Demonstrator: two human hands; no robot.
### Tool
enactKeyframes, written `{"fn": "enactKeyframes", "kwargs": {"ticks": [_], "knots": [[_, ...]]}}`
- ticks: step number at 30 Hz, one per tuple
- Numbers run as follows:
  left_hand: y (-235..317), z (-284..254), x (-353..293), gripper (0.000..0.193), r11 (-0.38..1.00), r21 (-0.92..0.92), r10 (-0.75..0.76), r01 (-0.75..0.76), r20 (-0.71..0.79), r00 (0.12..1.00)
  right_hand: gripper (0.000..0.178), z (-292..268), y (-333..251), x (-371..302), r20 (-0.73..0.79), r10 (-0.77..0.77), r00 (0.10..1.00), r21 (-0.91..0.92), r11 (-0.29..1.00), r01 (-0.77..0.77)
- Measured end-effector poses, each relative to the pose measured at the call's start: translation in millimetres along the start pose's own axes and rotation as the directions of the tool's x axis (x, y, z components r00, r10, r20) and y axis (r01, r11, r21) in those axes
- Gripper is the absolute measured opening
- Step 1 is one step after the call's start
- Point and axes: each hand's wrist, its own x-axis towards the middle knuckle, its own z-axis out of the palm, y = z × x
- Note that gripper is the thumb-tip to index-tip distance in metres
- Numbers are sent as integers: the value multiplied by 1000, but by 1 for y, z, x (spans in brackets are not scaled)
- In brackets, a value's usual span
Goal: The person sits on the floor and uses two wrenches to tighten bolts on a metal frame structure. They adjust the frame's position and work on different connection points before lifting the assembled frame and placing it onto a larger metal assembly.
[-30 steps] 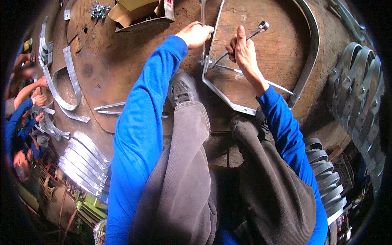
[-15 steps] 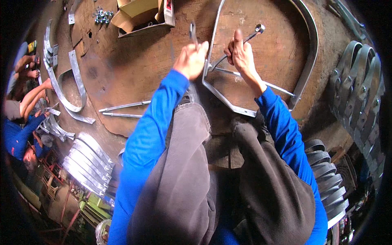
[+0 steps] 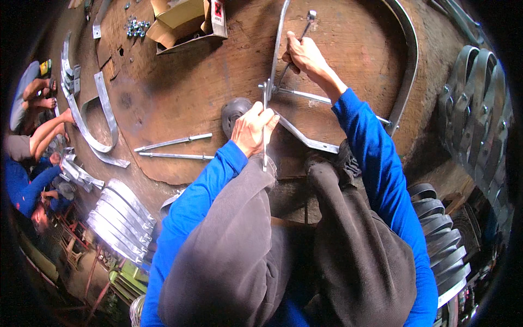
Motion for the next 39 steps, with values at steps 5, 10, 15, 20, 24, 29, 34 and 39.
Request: {"fn": "enactKeyframes", "kwargs": {"ticks": [5,10,15,20,24,29,34,39], "knots": [[3,-1,-3,18,999,10,-50,50,-21,999,35,-7,-22,-51,-156,-301,941,-238,936,260],[-1,2,-2,14,999,18,-35,34,20,999,23,7,43,-102,111,-794,598,-608,422,672],[-14,4,-7,12,998,-55,4,-5,-16,1000,13,35,50,-137,321,-675,664,-421,526,739],[-27,-13,0,12,975,-217,60,-54,22,998,13,34,53,-142,378,-703,602,-443,434,785],[-29,-29,10,16,975,-215,91,-62,127,988,12,47,54,-146,234,-752,617,-408,500,764],[-38,-21,11,11,981,-112,179,-159,205,962,17,53,42,-130,114,-691,714,-516,573,637],[-38,-12,3,13,987,-140,98,-80,131,987,23,58,-1,-96,36,-515,857,-500,733,461],[-30,-8,-2,12,992,-39,122,-120,52,991,18,44,40,-62,156,-855,494,-853,136,504]]}}
